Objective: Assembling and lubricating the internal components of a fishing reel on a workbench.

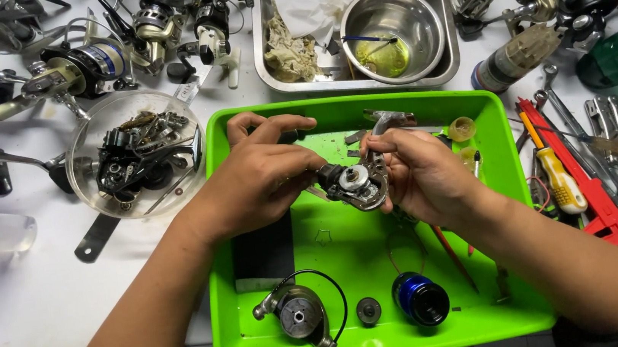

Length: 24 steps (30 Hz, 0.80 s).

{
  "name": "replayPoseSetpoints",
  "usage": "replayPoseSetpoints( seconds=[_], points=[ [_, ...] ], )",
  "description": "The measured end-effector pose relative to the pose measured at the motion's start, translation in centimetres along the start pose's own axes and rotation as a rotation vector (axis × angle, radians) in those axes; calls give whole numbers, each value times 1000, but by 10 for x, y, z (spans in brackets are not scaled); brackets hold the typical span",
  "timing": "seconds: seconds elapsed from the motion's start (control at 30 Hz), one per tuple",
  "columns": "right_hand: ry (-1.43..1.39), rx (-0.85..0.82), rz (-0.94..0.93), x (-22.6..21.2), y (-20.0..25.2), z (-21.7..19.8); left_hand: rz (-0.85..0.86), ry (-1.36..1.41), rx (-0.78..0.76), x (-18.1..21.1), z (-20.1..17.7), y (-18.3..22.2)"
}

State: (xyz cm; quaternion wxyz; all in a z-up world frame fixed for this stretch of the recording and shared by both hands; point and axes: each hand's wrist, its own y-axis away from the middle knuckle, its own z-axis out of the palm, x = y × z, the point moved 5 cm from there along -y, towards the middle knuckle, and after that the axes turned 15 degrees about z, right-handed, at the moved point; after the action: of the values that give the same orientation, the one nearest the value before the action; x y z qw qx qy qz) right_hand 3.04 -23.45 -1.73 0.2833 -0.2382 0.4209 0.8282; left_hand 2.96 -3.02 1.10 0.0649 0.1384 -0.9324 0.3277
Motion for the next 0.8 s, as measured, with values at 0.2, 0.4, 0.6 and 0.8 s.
replayPoseSetpoints(
  seconds=[0.2,0.4,0.6,0.8],
  points=[
    [7,4,0,1,-1,0,6,-83,73,0,-6,1],
    [-11,-15,-2,2,-2,-1,11,-80,88,2,-8,-1],
    [0,34,-9,-1,-1,-3,15,-34,76,6,-11,-4],
    [15,15,18,1,-2,-3,11,-8,58,5,-7,-4]
  ],
)
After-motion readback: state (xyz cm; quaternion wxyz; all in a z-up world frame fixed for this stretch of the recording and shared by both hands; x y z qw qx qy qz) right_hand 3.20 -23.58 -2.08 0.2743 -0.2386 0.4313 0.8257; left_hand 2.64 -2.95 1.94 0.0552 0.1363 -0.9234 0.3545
